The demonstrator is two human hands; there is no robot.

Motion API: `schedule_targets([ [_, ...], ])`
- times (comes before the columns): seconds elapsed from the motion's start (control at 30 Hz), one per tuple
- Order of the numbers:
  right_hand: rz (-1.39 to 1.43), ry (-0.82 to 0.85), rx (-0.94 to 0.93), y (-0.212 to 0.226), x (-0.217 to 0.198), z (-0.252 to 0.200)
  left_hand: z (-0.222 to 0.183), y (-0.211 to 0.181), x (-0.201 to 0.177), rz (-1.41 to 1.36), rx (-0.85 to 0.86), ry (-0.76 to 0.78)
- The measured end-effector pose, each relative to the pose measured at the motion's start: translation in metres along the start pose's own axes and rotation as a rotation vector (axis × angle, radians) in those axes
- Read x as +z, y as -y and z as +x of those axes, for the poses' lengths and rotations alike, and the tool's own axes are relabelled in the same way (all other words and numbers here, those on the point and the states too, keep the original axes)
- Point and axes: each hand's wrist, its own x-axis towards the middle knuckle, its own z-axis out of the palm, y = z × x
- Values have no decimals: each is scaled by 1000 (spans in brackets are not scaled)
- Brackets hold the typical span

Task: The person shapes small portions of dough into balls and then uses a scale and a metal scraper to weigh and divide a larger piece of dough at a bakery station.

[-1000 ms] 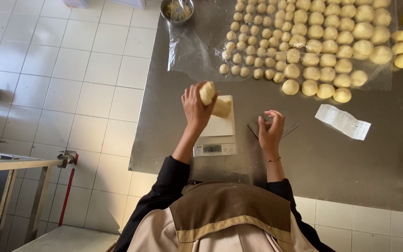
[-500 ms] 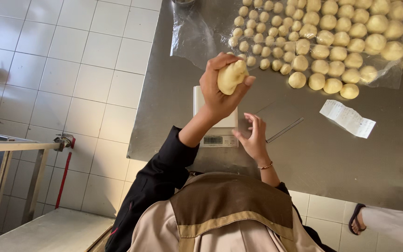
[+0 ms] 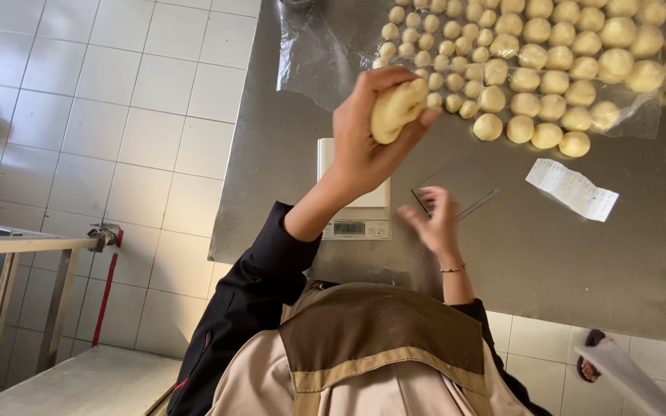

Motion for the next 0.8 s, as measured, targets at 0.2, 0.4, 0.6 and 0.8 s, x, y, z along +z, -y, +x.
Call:
schedule_targets([
  [0.2,-655,-422,358,-44,-50,-4,3,15,13,43,37,59],
  [0.4,-547,-370,510,-55,-63,-1,-57,86,-7,128,-164,63],
  [0.6,-494,-355,459,-73,-77,-9,-170,165,-31,602,-278,37],
  [0.8,-661,-371,485,-64,-55,7,-244,124,-25,980,-149,483],
])
